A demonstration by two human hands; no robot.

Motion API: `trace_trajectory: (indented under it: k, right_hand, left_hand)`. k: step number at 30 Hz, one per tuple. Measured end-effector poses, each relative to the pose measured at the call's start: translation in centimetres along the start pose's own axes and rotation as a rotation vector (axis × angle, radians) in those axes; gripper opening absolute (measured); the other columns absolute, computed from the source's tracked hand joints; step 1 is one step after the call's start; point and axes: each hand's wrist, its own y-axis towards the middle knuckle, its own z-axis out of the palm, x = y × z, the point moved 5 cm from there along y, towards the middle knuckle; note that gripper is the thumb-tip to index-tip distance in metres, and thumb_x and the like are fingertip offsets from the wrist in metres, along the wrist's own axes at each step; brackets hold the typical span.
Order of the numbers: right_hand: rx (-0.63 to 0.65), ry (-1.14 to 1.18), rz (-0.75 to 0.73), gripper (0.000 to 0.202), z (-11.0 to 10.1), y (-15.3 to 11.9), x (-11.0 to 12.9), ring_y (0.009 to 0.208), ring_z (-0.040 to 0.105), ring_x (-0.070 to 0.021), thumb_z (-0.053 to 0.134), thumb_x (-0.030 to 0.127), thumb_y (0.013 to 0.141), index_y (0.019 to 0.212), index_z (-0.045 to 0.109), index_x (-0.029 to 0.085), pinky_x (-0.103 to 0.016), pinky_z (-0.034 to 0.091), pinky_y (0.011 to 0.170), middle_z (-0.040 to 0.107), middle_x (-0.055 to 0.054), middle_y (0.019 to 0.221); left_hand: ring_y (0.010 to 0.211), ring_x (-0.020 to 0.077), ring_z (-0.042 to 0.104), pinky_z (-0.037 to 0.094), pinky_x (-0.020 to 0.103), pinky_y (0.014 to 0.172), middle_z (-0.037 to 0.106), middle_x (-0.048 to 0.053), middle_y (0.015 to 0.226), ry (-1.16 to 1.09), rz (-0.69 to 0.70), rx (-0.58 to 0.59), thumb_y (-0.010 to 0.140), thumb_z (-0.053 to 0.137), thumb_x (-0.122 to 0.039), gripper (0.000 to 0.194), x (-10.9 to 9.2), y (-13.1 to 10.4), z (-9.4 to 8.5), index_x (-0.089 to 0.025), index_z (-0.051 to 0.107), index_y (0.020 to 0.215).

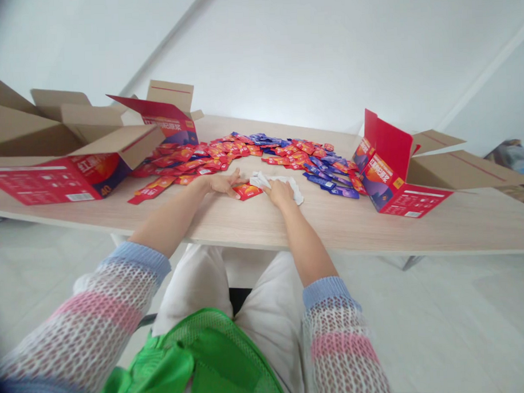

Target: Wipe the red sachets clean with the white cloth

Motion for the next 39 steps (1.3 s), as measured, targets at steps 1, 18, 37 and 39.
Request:
trace_trajectory:
  k: [1, 18, 37, 39]
  right_hand:
    - [0.002, 0.005, -0.016, 0.063, 0.1, -0.1, 0.0, 0.128, 0.043, -0.0348, 0.035, 0.060, 0.090, 0.134, 0.052, 0.018, -0.051, 0.027, 0.106, 0.053, -0.020, 0.133]
    - [0.212, 0.347, -0.522, 0.057, 0.0, -2.4, 4.5, 0.128, 0.043, -0.0280, 0.058, 0.046, 0.081, 0.133, 0.053, 0.024, -0.044, 0.029, 0.108, 0.052, -0.008, 0.137]
    - [-0.093, 1.009, -0.118, 0.049, -2.2, -1.5, 0.6, 0.067, 0.059, -0.0175, 0.072, 0.057, 0.064, 0.085, 0.070, 0.014, -0.027, 0.047, 0.059, 0.065, -0.002, 0.073]
    - [-0.319, 0.979, -0.062, 0.050, -3.0, -1.2, -0.5, 0.070, 0.060, -0.0183, 0.069, 0.058, 0.066, 0.087, 0.070, 0.013, -0.028, 0.048, 0.062, 0.066, -0.003, 0.075]
  left_hand:
    - [0.142, 0.0249, 0.014, 0.018, 0.035, 0.111, 0.022, 0.016, 0.153, -0.017, 0.017, -0.038, 0.057, 0.074, -0.041, 0.131, 0.0, 0.0, -0.1, -0.013, -0.015, 0.150]
    - [0.105, 0.0218, 0.062, 0.044, 0.029, 0.087, 0.055, 0.020, 0.131, -0.145, 0.163, -0.271, 0.067, 0.069, -0.034, 0.127, 1.1, 1.0, 0.4, -0.006, -0.028, 0.143]
    - [0.137, 0.0392, 0.014, -0.010, 0.059, 0.103, 0.057, 0.008, 0.130, 0.530, 0.153, -0.523, 0.076, 0.059, -0.046, 0.046, -3.6, 0.3, 1.9, -0.026, 0.066, 0.116]
    - [0.133, 0.0365, 0.025, -0.008, 0.057, 0.104, 0.065, 0.010, 0.115, 0.549, 0.230, -0.522, 0.077, 0.057, -0.048, 0.039, -5.0, 0.1, 2.2, -0.022, 0.071, 0.102]
